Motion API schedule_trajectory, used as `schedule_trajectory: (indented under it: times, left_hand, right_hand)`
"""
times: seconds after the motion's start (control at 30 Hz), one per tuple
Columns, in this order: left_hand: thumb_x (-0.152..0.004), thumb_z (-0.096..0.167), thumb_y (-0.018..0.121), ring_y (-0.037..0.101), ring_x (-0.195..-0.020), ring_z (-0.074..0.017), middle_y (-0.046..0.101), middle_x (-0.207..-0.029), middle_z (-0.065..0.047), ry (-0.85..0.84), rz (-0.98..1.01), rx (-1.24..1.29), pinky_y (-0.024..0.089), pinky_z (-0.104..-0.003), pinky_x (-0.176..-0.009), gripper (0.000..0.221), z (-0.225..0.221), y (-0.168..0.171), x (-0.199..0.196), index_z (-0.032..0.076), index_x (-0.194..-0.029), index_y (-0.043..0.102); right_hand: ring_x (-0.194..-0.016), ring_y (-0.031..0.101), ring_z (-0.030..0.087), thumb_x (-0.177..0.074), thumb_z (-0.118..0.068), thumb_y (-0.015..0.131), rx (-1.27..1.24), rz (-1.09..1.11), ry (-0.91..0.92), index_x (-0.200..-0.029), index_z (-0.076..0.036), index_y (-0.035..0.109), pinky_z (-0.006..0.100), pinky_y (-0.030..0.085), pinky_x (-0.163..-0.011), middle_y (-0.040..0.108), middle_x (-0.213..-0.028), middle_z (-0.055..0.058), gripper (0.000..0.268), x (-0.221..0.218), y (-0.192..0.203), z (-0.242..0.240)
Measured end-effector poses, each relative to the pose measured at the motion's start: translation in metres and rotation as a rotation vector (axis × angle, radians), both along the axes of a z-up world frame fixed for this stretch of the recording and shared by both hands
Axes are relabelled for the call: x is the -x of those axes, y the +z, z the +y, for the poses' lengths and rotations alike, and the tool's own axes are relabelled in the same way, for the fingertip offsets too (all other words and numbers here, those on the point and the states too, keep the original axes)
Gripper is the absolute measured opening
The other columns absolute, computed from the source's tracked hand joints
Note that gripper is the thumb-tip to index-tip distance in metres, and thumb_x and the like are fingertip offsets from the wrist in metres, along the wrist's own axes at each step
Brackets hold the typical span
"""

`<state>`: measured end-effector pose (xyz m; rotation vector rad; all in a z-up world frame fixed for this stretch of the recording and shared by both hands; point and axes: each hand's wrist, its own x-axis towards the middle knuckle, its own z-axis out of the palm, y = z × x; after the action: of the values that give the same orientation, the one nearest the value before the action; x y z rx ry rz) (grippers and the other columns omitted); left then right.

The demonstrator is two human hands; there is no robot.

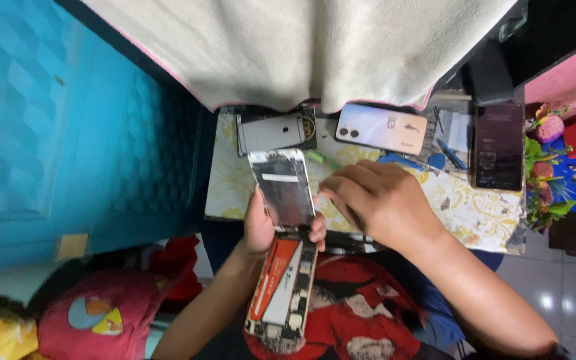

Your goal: Disassembling a smartphone using a prying tool to remove the screen and access internal components.

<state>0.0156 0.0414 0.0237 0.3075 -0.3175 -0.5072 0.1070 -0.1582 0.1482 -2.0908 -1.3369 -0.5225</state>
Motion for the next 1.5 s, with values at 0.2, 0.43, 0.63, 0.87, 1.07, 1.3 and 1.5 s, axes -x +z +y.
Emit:
schedule_trajectory:
  times: [0.2, 0.43, 0.63, 0.87, 1.07, 1.3, 1.5]
  left_hand:
    - [-0.092, 0.084, 0.024, 0.057, -0.12, -0.0507, 0.055, -0.136, -0.041, -0.01, -0.137, 0.018, 0.034, -0.059, -0.113, 0.113, 0.008, -0.018, -0.001, -0.008, -0.158, 0.029]
    - [-0.089, 0.087, 0.025, 0.052, -0.118, -0.0545, 0.049, -0.134, -0.044, -0.072, -0.211, 0.086, 0.03, -0.063, -0.109, 0.116, 0.01, -0.027, 0.0, -0.004, -0.16, 0.019]
    - [-0.09, 0.087, 0.015, 0.049, -0.122, -0.0504, 0.048, -0.139, -0.039, -0.052, -0.267, 0.033, 0.026, -0.06, -0.112, 0.115, 0.014, -0.021, -0.001, -0.002, -0.162, 0.015]
    - [-0.098, 0.077, 0.012, 0.05, -0.122, -0.0512, 0.046, -0.144, -0.041, 0.052, -0.262, 0.006, 0.025, -0.062, -0.112, 0.105, 0.012, -0.016, -0.003, -0.007, -0.16, 0.022]
    - [-0.1, 0.073, 0.017, 0.056, -0.115, -0.0528, 0.055, -0.133, -0.043, 0.115, -0.155, -0.044, 0.032, -0.059, -0.109, 0.102, 0.01, -0.001, -0.002, -0.012, -0.154, 0.033]
    - [-0.1, 0.072, 0.012, 0.053, -0.11, -0.0559, 0.054, -0.12, -0.049, 0.188, -0.1, -0.075, 0.033, -0.06, -0.105, 0.103, 0.006, -0.002, 0.002, -0.014, -0.151, 0.036]
    - [-0.1, 0.074, 0.021, 0.047, -0.121, -0.0546, 0.047, -0.13, -0.048, -0.017, -0.338, 0.04, 0.029, -0.063, -0.108, 0.103, 0.019, -0.011, -0.016, -0.01, -0.159, 0.02]
  right_hand:
    - [-0.064, 0.068, 0.026, -0.101, -0.024, 0.065, -0.077, 0.036, 0.048, -0.094, -0.009, 0.071, 0.034, 0.055, -0.055, 0.068, -0.077, 0.005, 0.017, -0.001, -0.004, 0.011]
    - [-0.064, 0.068, 0.024, -0.099, -0.027, 0.07, -0.114, 0.039, 0.048, -0.094, -0.01, 0.073, 0.034, 0.054, -0.055, 0.068, -0.076, 0.003, 0.018, -0.003, -0.003, 0.016]
    - [-0.062, 0.067, 0.026, -0.102, -0.023, 0.064, -0.131, 0.057, 0.071, -0.09, -0.01, 0.073, 0.034, 0.054, -0.054, 0.068, -0.073, 0.005, 0.02, -0.002, -0.005, 0.018]
    - [-0.063, 0.068, 0.026, -0.099, -0.023, 0.066, -0.126, 0.078, 0.03, -0.092, -0.012, 0.073, 0.036, 0.055, -0.055, 0.069, -0.075, 0.004, 0.015, -0.001, -0.007, 0.018]
    - [-0.065, 0.07, 0.026, -0.096, -0.023, 0.069, -0.087, 0.147, -0.014, -0.091, -0.012, 0.074, 0.035, 0.056, -0.058, 0.071, -0.074, 0.005, 0.013, 0.001, 0.0, 0.016]
    - [-0.066, 0.073, 0.027, -0.098, -0.027, 0.069, -0.034, 0.208, -0.1, -0.087, -0.012, 0.073, 0.037, 0.057, -0.058, 0.071, -0.07, 0.005, 0.019, 0.004, 0.0, 0.013]
    - [-0.066, 0.072, 0.026, -0.097, -0.021, 0.071, -0.051, 0.207, -0.086, -0.088, -0.013, 0.075, 0.035, 0.057, -0.06, 0.073, -0.075, 0.004, 0.012, 0.005, 0.004, 0.015]
